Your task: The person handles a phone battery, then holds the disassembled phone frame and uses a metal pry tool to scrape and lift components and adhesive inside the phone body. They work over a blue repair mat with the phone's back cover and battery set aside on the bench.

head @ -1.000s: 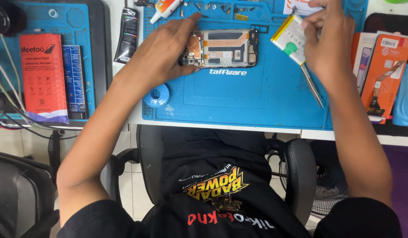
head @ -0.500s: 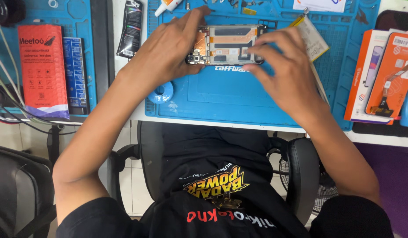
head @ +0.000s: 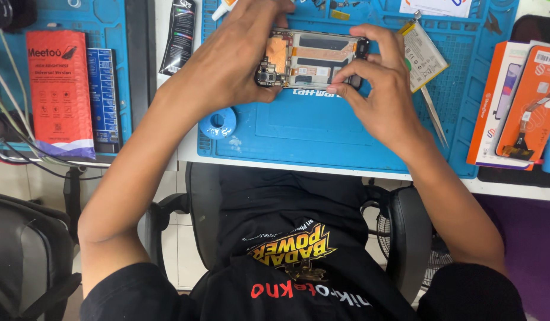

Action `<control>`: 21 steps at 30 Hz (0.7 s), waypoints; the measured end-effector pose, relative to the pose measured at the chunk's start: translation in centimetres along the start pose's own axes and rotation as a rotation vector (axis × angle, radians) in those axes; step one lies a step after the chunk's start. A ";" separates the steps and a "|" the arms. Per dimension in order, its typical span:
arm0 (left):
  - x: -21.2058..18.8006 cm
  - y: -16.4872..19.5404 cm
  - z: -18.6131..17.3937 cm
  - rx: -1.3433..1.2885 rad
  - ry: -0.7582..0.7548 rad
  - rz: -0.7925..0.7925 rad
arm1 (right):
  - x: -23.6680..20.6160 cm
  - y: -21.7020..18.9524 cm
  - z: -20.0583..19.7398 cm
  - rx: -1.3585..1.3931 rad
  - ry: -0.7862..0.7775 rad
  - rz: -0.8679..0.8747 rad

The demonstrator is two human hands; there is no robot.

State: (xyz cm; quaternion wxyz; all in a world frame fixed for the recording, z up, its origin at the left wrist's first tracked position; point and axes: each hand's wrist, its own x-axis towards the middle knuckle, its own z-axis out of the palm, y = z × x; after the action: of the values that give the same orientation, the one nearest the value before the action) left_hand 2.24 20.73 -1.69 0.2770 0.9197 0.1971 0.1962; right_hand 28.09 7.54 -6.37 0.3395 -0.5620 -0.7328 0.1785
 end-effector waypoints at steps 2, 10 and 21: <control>0.0 0.3 -0.3 -0.081 0.007 0.007 | 0.1 -0.2 -0.1 0.010 0.008 0.010; -1.4 2.4 0.2 -0.907 0.196 -0.154 | -1.1 -5.1 -2.3 0.133 0.151 0.134; -1.0 11.7 8.2 -1.360 0.507 -0.081 | -3.9 -14.3 -1.0 0.287 0.216 0.330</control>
State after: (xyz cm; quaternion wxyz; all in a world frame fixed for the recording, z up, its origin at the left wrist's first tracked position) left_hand 8.17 7.72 -1.38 0.7402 0.4623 0.1236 0.4723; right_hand 19.27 -0.63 2.36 0.4586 -0.6359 -0.5577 0.2724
